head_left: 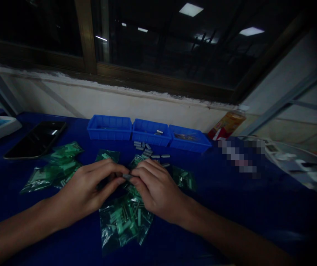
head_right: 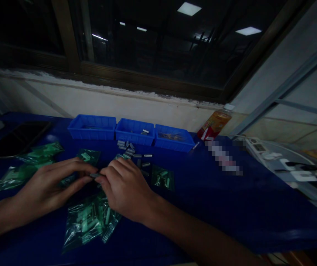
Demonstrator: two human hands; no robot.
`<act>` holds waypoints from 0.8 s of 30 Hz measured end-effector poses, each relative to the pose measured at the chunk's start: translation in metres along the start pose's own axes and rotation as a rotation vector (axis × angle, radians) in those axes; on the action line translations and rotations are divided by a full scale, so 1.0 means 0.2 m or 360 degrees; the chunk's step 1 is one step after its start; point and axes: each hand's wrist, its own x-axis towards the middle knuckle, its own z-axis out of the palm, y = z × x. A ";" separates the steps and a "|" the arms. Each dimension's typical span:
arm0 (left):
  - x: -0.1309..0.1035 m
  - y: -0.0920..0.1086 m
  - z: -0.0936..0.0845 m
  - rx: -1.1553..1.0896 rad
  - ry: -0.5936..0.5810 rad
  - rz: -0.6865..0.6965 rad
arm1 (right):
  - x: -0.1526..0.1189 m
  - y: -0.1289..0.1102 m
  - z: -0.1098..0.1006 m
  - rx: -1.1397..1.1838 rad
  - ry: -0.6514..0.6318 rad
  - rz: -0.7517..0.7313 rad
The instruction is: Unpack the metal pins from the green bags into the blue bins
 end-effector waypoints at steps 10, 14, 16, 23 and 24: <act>0.01 0.03 -0.01 -0.0041 -0.0118 -0.0179 | -0.01 -0.03 -0.02 -0.0111 0.0076 -0.0032; 0.02 0.04 -0.01 -0.0051 -0.0135 -0.0173 | -0.01 -0.02 -0.01 -0.0107 0.0101 0.0009; 0.01 0.03 -0.01 -0.0025 -0.0062 -0.0120 | -0.01 -0.01 -0.01 -0.0088 0.0117 0.0035; -0.01 0.01 0.00 0.0095 -0.0014 0.0096 | -0.01 -0.01 -0.01 -0.0005 0.0029 0.0035; -0.01 0.01 0.00 0.0094 -0.0014 0.0081 | -0.01 -0.01 -0.01 0.0005 0.0024 0.0031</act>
